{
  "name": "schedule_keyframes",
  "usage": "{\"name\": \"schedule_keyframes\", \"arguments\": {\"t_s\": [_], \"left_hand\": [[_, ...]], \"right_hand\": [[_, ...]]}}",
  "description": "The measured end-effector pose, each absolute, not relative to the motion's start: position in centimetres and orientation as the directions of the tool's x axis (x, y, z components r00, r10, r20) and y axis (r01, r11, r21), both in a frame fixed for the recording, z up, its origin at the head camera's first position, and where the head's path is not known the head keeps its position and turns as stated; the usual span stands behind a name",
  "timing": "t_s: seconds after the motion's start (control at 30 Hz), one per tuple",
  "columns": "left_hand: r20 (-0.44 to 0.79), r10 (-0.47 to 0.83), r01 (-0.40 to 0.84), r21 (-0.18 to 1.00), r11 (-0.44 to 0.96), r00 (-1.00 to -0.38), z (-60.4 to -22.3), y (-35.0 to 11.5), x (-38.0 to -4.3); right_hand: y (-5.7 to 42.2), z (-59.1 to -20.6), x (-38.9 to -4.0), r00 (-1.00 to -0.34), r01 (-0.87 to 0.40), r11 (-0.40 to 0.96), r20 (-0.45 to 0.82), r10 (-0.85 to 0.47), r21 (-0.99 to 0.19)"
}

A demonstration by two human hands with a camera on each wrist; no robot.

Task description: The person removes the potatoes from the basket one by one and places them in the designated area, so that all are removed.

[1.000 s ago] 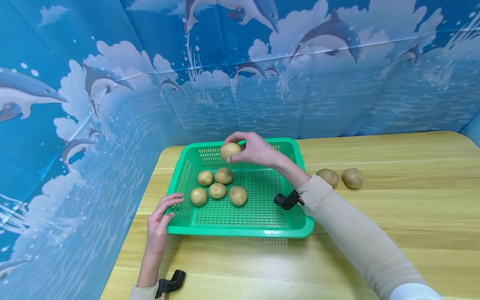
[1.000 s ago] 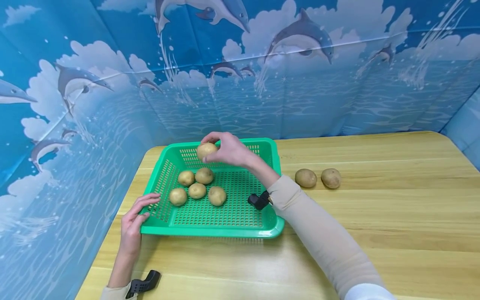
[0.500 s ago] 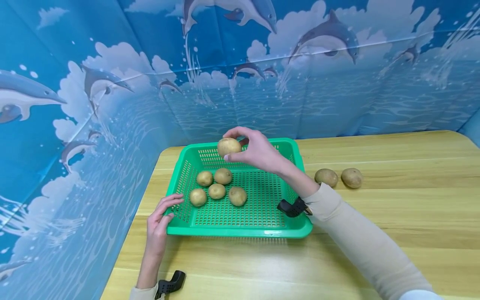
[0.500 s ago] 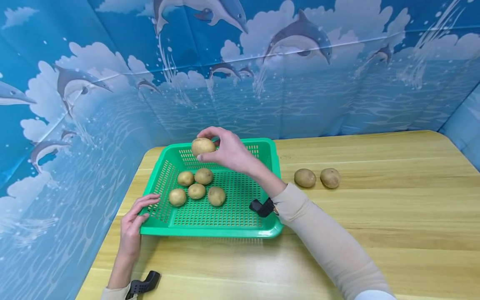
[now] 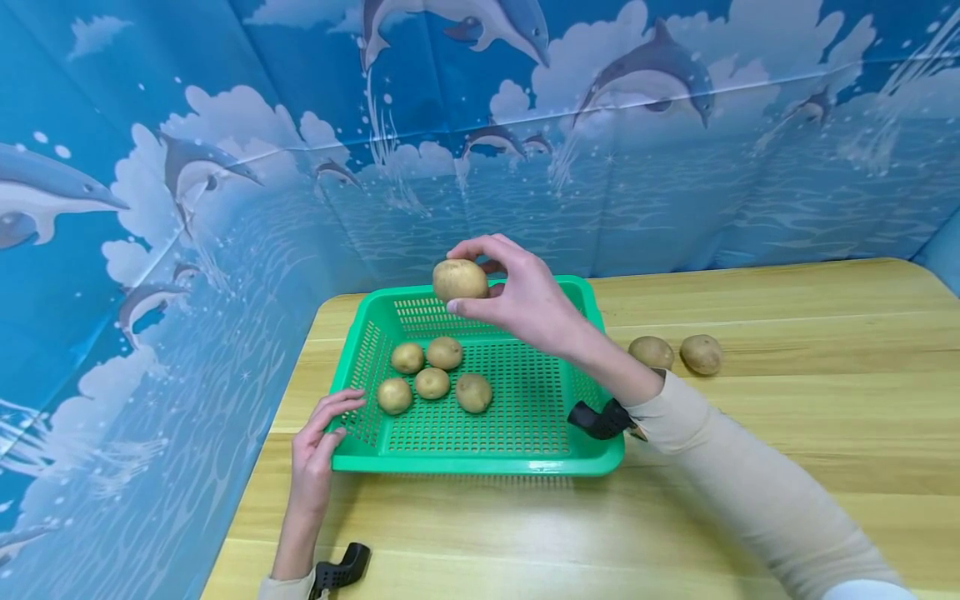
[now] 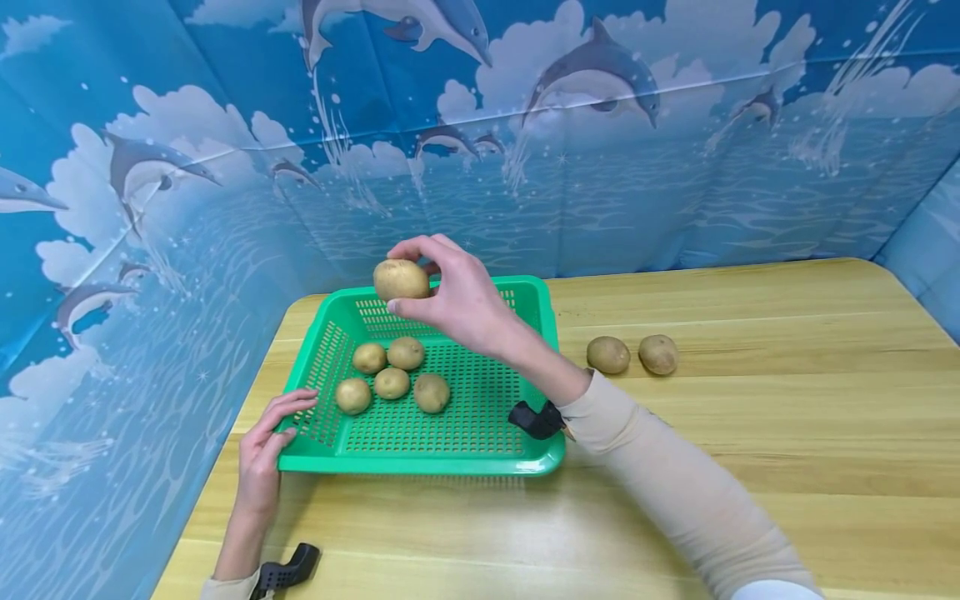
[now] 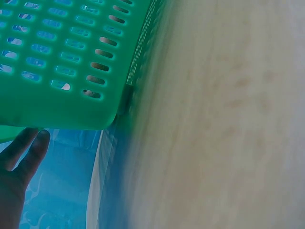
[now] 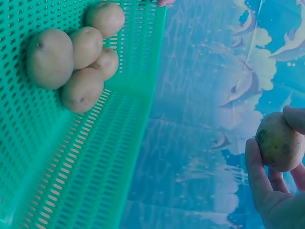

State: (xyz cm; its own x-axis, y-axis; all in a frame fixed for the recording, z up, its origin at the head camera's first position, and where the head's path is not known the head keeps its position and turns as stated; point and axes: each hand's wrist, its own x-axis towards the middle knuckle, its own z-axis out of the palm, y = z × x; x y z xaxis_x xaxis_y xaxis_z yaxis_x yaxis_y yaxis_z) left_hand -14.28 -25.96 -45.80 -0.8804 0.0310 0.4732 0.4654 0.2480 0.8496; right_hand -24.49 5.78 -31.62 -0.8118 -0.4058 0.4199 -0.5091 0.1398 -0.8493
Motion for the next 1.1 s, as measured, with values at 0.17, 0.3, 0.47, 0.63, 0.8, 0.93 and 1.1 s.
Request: {"name": "schedule_keyframes", "arguments": {"t_s": [0.17,0.3,0.47,0.63,0.8,0.93,1.1], "left_hand": [[0.468,0.03,0.459,0.851,0.254,-0.883,-45.9,-25.9,-14.3],[0.466,0.027,0.457,0.853,0.254,-0.885,-45.9,-25.9,-14.2],[0.483,0.028,0.474,0.844,0.25,-0.875,-45.8,-25.7,-14.1],[0.498,0.031,0.489,0.835,0.253,-0.866,-45.8,-25.6,-13.9],[0.478,0.023,0.468,0.849,0.247,-0.878,-45.9,-25.6,-13.9],[0.469,0.02,0.459,0.853,0.249,-0.883,-46.0,-25.7,-13.8],[0.479,0.021,0.469,0.848,0.247,-0.877,-46.0,-25.6,-13.7]], "right_hand": [[6.3,-30.7,-23.7,-0.787,-0.56,0.211,0.436,-0.436,-0.801],[6.8,-30.3,-23.2,-0.761,-0.605,0.248,0.456,-0.461,-0.757],[7.7,-30.1,-22.6,-0.741,-0.63,0.252,0.471,-0.48,-0.735],[8.8,-30.6,-22.1,-0.741,-0.629,0.262,0.461,-0.488,-0.732],[10.0,-31.2,-21.7,-0.755,-0.618,0.283,0.454,-0.473,-0.734],[10.9,-31.7,-21.5,-0.764,-0.607,0.275,0.451,-0.461,-0.746],[11.9,-32.3,-21.2,-0.778,-0.588,0.275,0.438,-0.451,-0.761]]}}
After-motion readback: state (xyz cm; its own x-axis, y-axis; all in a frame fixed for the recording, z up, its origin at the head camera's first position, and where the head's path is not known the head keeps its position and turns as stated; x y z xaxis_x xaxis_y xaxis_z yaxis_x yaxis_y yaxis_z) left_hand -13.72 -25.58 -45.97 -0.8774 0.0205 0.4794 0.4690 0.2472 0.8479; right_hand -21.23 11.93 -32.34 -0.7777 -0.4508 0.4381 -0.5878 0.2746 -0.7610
